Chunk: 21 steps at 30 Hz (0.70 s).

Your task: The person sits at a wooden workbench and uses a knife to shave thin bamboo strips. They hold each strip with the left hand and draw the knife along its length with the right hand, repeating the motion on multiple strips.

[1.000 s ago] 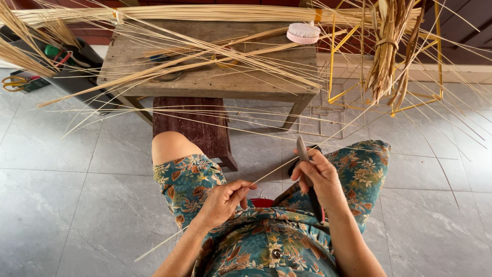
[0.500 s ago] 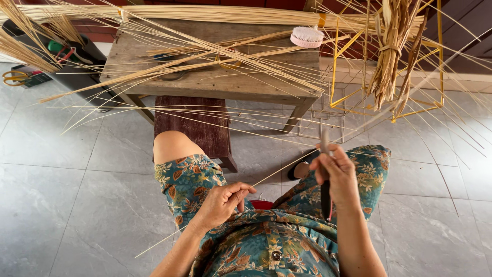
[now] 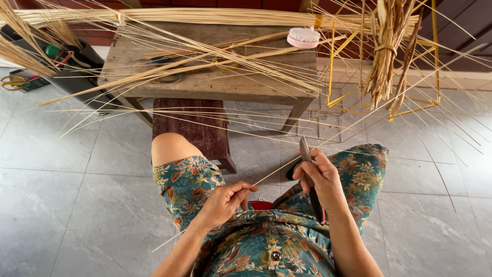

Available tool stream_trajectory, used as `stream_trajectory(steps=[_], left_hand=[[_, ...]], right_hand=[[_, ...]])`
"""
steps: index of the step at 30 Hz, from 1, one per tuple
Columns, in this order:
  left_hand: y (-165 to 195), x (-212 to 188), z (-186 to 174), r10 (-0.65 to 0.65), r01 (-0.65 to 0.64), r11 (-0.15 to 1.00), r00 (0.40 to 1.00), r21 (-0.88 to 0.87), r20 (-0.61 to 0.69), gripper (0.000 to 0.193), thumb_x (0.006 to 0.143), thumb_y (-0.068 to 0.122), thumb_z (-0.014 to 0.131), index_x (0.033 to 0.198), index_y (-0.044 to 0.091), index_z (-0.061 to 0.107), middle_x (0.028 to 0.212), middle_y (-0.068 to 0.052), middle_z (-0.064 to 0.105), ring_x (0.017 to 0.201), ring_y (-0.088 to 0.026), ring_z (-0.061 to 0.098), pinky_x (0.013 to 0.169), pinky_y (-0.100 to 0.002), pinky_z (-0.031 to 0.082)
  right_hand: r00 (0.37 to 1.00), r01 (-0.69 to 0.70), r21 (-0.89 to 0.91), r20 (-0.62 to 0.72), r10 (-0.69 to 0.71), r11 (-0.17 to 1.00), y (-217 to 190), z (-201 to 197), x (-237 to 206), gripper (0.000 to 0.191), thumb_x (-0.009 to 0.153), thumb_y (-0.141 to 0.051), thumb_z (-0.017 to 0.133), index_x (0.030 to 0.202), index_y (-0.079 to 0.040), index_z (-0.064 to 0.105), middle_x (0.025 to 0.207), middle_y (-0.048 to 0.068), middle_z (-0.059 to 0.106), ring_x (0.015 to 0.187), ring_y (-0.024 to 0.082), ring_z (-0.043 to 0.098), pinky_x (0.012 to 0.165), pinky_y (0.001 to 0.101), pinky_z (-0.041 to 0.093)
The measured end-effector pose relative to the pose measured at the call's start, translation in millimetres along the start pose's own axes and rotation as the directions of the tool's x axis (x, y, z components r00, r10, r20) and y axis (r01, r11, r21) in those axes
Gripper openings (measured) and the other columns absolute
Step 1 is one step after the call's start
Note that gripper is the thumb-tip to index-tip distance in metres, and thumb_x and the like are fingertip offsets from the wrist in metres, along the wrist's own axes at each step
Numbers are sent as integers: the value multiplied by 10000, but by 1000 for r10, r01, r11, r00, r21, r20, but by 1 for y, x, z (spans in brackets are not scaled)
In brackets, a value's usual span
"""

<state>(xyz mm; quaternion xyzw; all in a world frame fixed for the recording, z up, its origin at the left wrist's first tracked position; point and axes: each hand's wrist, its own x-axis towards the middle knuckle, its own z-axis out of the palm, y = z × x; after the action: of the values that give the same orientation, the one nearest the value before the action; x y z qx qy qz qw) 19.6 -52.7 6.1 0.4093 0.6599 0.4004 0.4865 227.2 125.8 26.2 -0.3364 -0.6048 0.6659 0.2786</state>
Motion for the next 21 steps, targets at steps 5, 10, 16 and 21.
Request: stream_trajectory(steps=[5, 10, 16, 21], left_hand=[[-3, 5, 8, 173, -172, 984, 985, 42, -21, 228, 1024, 180, 577, 1160, 128, 752, 616, 20, 685, 491, -30, 536, 444, -239, 405], [-8, 2, 2, 196, -196, 981, 980, 10, -18, 237, 1047, 198, 550, 1137, 128, 759, 590, 17, 654, 521, -20, 583, 458, -234, 425], [-16, -2, -8, 130, -129, 990, 991, -64, 13, 257, 1041, 201, 541, 1133, 100, 759, 576, 19, 650, 459, -34, 528, 414, -241, 387], [-9, 7, 5, 146, -147, 985, 989, -92, -19, 264, 1049, 190, 537, 1151, 92, 760, 601, 15, 654, 450, -30, 477, 400, -232, 357]], right_hand=[[981, -81, -136, 167, 103, 987, 11, 24, -8, 244, 1013, -85, 500, 1235, -77, 601, 748, 66, 717, 463, 62, 547, 421, 200, 450], [989, -75, -55, 127, 81, 996, 17, 17, 1, 236, 1012, -81, 524, 1221, -53, 631, 733, 73, 706, 462, 66, 536, 418, 197, 418], [989, 101, 134, -125, -85, 986, -7, -29, 18, 288, 1055, -126, 517, 1314, -44, 614, 758, 50, 680, 478, 62, 521, 421, 188, 392], [995, -96, -102, -21, 94, 990, -7, 3, 5, 384, 1005, -119, 513, 1387, -118, 548, 713, 65, 707, 434, 74, 514, 402, 198, 422]])
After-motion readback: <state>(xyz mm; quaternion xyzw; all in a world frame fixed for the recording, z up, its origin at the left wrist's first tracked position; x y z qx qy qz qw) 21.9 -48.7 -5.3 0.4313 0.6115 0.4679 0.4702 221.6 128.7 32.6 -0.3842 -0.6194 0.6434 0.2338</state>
